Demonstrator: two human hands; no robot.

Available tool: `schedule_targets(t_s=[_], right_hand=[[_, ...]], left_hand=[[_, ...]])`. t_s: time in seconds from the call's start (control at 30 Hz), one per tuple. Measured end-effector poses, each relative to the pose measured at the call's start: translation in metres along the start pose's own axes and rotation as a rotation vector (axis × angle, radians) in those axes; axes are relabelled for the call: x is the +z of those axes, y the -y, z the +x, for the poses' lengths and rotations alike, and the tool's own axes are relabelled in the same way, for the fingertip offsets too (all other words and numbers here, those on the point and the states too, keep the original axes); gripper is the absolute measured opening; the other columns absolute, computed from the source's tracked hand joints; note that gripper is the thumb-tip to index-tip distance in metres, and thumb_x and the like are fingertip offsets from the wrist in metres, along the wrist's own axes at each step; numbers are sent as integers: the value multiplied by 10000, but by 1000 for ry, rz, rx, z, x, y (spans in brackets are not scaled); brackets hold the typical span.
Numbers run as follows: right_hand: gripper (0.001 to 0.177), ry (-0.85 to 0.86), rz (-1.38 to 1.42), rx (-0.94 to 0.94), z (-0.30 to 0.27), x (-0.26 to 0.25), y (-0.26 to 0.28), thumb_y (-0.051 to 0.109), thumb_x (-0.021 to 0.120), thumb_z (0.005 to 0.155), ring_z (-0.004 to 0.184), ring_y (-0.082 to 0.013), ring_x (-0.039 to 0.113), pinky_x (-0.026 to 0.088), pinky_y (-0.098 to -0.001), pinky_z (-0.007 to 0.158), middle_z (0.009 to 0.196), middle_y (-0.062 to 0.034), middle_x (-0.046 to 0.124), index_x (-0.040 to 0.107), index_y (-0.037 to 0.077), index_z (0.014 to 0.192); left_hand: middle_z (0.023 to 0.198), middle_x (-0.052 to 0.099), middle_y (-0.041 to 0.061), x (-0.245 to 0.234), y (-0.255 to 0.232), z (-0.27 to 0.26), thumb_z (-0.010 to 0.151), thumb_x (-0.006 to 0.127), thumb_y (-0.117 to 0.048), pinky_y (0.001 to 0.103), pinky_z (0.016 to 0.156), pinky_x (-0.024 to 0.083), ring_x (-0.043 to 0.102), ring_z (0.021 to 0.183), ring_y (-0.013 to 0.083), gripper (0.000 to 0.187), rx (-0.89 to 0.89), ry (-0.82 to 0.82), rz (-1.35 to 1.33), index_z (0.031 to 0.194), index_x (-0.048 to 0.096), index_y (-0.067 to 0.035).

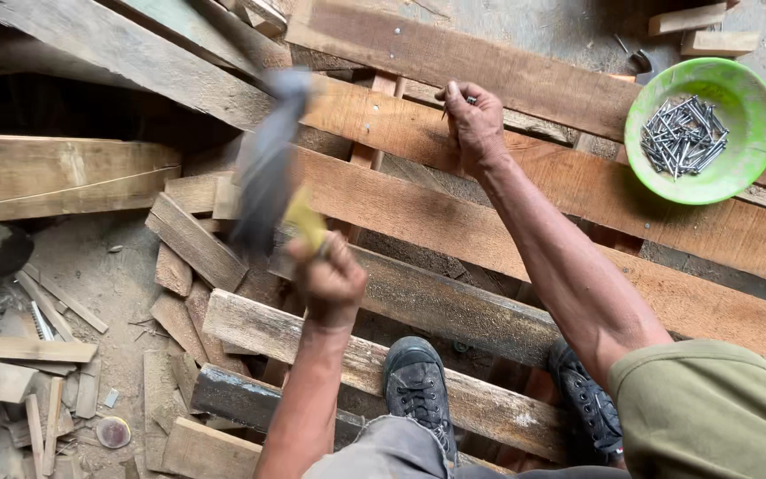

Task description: The person hammers nails into wooden planks using a hammer. They repeatedly pick up nails from a green bowl and a red container, position them on the wood, and strike them until flush.

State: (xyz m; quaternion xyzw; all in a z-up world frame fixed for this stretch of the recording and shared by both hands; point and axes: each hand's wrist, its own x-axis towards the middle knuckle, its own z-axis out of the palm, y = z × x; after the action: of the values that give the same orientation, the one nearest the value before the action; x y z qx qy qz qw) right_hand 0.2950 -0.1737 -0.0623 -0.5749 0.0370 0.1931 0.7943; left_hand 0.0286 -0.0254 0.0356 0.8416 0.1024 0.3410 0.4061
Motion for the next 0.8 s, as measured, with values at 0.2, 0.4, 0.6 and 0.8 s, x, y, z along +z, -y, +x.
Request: schedule_targets(t_s=[0.2,0.4,0.6,0.8], right_hand=[[246,19,75,-52,7,-3,-22,268,736,1071,341,-64,407,262,-267,282,496,44,490,716,95,897],[296,-35,20,15,4,-5,-10,325,735,1053,374,-64,380,308,-253,319,566,23,501,749,29,1034],[251,-103,-40,-25,2,-15,-41,298,745,1058,346,-71,461,324,-275,289,588,11,608,784,67,967],[209,-151,-2,-155,21,-3,-50,223,807,1040,306,-122,503,392,-266,285,686,-94,620,808,24,974]], left_hand=[[554,506,-2,-21,-6,25,1196,467,-308,351,313,466,545,384,181,271,-345,305,373,1052,485,-79],[924,495,162,3,-5,4,1150,510,-192,437,549,532,596,697,287,315,122,-222,220,931,595,18],[578,587,141,-16,2,-5,1179,444,-432,526,358,358,548,396,373,370,-569,471,450,1116,459,-68],[659,682,186,27,39,-42,1108,653,-347,510,446,552,734,566,432,254,-290,-43,527,1112,618,-95]])
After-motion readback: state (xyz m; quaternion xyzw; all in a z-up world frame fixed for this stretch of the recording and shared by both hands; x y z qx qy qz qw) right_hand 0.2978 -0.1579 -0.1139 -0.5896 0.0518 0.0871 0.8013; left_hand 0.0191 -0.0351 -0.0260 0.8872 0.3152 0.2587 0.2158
